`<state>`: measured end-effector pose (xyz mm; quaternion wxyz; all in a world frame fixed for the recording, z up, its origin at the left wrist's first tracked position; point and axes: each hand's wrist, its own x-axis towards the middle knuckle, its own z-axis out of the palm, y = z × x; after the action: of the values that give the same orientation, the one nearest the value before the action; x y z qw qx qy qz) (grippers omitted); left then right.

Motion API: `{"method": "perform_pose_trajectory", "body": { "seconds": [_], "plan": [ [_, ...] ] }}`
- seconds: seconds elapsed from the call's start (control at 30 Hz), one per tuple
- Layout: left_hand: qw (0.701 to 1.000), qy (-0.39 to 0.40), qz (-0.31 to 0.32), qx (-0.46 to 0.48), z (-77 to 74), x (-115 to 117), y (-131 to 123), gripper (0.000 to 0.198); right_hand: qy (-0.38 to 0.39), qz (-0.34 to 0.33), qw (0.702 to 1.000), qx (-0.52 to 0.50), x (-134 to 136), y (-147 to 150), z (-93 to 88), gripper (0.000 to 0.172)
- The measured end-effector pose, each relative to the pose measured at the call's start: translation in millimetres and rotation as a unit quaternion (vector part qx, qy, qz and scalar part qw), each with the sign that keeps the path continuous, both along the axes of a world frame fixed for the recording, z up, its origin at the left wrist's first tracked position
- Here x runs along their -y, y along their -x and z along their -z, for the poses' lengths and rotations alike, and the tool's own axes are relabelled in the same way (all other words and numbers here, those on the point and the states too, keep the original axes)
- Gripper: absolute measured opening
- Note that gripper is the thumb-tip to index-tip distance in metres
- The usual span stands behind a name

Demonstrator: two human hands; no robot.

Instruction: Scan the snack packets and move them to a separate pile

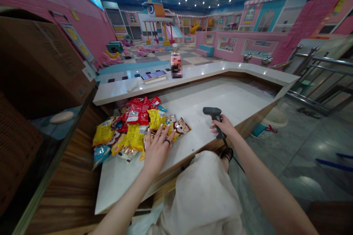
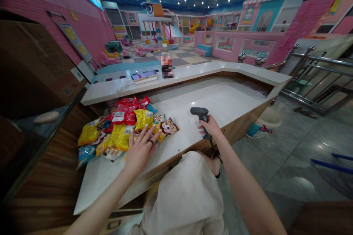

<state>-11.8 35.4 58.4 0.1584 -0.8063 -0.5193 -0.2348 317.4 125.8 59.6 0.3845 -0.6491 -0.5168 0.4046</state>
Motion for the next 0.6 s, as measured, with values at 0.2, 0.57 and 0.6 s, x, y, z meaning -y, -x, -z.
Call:
{"method": "perform_pose_trajectory", "body": {
  "seconds": [0.2, 0.57, 0.6],
  "plan": [
    [0.999, 0.037, 0.022, 0.006, 2.8, -23, -3, 0.059, -0.062, -0.038, 0.991, -0.116, 52, 20, -18.5, 0.02],
    [0.996, 0.05, 0.07, 0.002, -6.5, -43, -14, 0.03, -0.083, -0.05, 0.985, -0.144, 92, 51, -16.5, 0.026],
    [0.996, 0.049, 0.074, 0.007, -8.5, -45, -14, 0.028, -0.085, -0.05, 0.985, -0.142, 92, 52, -16.4, 0.026]
  ]
}}
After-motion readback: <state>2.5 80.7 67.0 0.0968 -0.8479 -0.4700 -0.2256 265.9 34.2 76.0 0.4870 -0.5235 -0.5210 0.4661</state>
